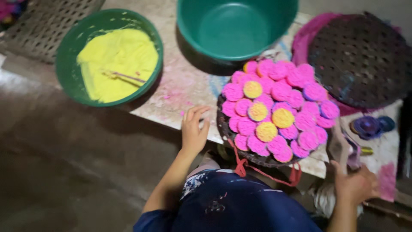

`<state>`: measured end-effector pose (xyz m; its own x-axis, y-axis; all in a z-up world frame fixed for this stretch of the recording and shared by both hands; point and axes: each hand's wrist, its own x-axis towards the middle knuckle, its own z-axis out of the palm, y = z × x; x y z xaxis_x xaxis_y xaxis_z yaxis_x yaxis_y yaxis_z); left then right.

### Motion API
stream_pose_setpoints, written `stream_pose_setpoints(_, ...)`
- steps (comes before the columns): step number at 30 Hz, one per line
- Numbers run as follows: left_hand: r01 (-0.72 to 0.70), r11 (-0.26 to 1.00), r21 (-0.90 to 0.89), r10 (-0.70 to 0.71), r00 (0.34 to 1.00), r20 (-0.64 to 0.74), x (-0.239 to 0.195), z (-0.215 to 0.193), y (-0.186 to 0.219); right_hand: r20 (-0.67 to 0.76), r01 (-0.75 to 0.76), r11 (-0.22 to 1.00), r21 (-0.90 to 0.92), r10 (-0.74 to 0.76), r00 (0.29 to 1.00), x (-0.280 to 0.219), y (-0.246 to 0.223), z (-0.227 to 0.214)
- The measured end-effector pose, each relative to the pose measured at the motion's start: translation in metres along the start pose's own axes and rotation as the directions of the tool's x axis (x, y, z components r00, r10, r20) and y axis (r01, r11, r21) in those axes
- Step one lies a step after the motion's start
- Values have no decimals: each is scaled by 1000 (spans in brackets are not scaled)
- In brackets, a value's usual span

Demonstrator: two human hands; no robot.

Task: The person uses a wooden press to scoop pink and yellow dough from bowls and form small, round, flower-shaped items. They place the finished items onto a woven tray. The person switches between pink and yellow dough throughout the process.

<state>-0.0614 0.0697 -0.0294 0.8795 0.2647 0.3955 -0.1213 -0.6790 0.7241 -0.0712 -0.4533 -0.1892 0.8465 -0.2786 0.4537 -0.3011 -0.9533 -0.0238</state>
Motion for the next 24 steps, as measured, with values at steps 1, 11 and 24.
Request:
stream_pose_setpoints(1,18,1000,11,-18,1000,-8,-2,-5,-3,-84,38,995,-98,-46,995,4,-5,-3)
stream_pose_setpoints(11,-50,998,-32,46,992,-120,27,-50,-31,-318,287,665,689,-78,945,29,-134,-108)
stream_pose_setpoints(24,-15,993,-116,-4,986,-166,84,-273,-165,-160,164,-19,986,-354,922,-37,-536,-191)
